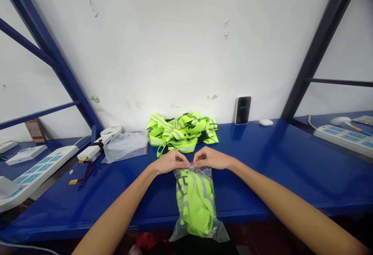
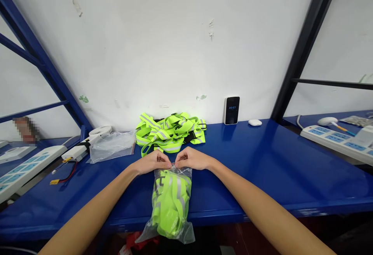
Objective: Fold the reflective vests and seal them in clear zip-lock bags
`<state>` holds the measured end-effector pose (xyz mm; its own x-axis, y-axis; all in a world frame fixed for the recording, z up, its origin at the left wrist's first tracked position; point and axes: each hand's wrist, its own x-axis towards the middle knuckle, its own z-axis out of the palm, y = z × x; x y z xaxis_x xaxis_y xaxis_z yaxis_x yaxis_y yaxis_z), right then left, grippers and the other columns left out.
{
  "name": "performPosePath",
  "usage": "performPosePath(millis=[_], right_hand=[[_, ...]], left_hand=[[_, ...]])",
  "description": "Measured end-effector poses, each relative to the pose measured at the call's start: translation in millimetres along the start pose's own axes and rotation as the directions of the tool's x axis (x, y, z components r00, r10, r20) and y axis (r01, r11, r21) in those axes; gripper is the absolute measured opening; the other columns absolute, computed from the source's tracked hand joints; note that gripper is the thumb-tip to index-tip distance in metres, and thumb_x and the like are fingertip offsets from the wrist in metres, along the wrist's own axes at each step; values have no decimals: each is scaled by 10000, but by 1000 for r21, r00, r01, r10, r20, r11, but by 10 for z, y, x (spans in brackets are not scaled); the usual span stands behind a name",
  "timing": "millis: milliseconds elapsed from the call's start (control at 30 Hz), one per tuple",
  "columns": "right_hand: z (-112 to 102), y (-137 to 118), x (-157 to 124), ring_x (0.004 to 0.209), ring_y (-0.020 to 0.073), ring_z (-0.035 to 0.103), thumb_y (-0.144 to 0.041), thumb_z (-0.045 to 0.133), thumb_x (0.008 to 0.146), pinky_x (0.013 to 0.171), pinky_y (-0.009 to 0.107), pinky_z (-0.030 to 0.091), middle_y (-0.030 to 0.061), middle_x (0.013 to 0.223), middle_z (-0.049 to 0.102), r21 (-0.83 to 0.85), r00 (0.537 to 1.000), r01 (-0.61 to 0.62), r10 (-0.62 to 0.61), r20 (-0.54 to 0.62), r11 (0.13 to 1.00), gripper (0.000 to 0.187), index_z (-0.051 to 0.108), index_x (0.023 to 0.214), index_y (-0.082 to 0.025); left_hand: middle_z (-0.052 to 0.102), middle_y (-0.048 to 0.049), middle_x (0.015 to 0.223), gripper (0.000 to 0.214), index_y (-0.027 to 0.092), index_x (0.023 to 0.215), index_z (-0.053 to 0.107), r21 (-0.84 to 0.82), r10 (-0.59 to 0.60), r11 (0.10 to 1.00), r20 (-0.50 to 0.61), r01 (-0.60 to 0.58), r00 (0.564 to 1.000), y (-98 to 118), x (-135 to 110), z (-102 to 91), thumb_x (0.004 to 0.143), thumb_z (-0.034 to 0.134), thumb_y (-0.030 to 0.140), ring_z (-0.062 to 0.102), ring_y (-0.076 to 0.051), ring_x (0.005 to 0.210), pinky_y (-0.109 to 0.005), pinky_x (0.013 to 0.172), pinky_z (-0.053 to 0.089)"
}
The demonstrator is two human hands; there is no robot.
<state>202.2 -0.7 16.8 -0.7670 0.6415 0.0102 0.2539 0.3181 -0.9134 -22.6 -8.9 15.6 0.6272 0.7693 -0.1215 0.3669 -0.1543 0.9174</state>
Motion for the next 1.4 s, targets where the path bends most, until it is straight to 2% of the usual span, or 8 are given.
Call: performPosePath(millis=[433,633,900,1167,1400], right_hand=[[15,27,5,570,89,447,-353,679,755,550,212,333,-5,634,588,-9,1000,-12,12,-2,1000,253,690,776,-101],[21,31,11,556,79,400,-294,667,753,533,210,301,-27,605,537,-33,999,-20,20,-30,999,188,666,753,-106],[28,-18,13,622,105,501,-256,616,770,633,227,387,1,665,606,54,997,-43,46,-54,998,162,678,742,-109],[23,26,30,657,133,549,-288,638,744,676,249,425,17,703,637,60,998,-43,46,-37,997,178,688,776,-120],[-8,3,42,577,97,357,-328,496,821,578,244,289,-30,577,455,-31,998,-14,12,-65,999,311,584,596,-132]], left_hand=[[606,-13,629,367,90,794,735,75,47,996,19,-48,999,-9,-8,10,774,681,453,451,-95,582,-209,560,341],[595,-10,641,378,83,797,704,44,68,997,12,-68,998,-66,34,27,780,681,460,454,-87,579,-202,558,340],[621,-20,676,358,92,810,709,11,45,999,-24,-45,999,-57,38,27,747,718,445,491,-98,617,-205,597,362],[521,29,622,371,105,760,637,4,48,999,30,-49,998,7,32,46,727,719,466,419,-82,580,-203,561,307],[463,38,598,345,114,707,604,19,44,999,55,-45,998,18,11,-15,764,656,450,353,-75,559,-205,529,240]])
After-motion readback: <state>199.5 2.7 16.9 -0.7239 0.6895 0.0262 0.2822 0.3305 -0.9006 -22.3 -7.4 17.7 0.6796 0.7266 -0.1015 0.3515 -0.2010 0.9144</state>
